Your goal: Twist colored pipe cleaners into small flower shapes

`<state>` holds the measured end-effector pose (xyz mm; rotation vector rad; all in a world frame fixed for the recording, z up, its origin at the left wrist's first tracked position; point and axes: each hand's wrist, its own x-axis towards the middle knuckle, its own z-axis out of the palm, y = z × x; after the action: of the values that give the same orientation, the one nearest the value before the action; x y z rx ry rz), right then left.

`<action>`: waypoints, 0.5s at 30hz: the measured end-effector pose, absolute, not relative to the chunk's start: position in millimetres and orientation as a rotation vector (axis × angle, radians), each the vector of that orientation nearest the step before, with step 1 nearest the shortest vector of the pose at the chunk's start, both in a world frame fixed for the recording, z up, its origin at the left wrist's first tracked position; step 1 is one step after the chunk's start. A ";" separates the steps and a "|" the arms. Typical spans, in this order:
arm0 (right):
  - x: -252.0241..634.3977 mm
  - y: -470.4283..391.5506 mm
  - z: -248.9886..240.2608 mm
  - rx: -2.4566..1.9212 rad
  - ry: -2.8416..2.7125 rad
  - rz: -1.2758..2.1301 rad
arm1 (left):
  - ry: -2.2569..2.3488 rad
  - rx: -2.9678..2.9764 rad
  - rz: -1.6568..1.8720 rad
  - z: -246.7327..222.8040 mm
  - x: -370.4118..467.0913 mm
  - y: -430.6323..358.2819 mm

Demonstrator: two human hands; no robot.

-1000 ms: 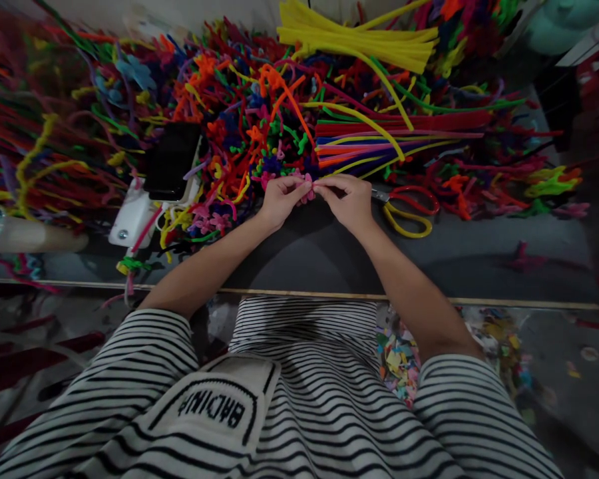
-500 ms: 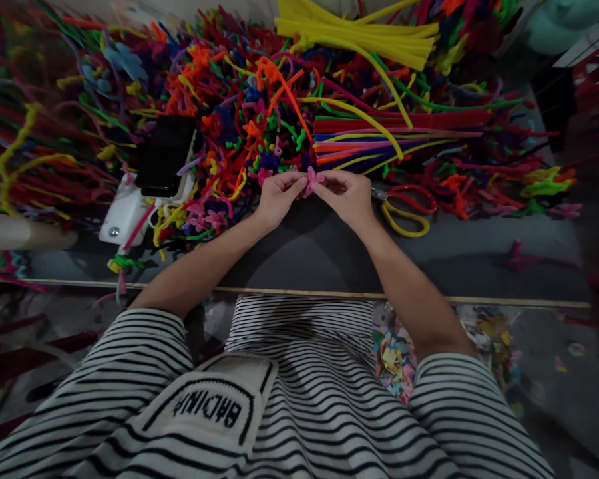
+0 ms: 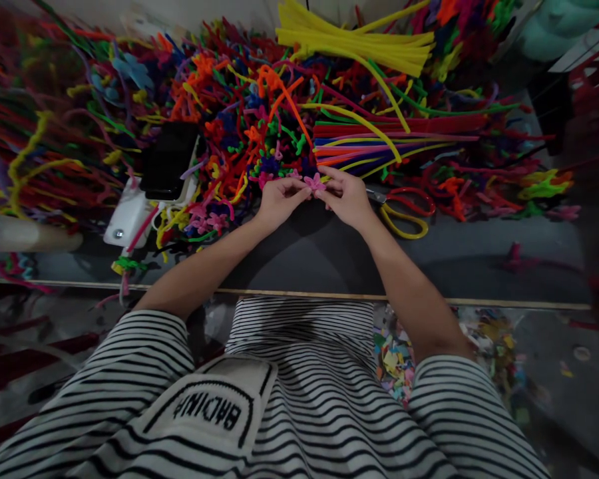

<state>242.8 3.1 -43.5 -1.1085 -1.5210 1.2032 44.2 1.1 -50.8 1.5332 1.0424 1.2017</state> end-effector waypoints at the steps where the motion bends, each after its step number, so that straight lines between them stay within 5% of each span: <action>1: 244.2 3.2 -42.7 -1.114 -1.530 1.210 | 1.076 1.538 1.192 -49.9 43.9 0.7; 15: 246.4 -1.3 -36.9 -1.090 -1.569 1.206 | 0.834 1.451 1.171 -51.6 42.5 6.0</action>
<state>246.4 -1.3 -36.9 -1.0903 -1.5692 1.2059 42.5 6.0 -51.6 1.4513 0.8343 1.1713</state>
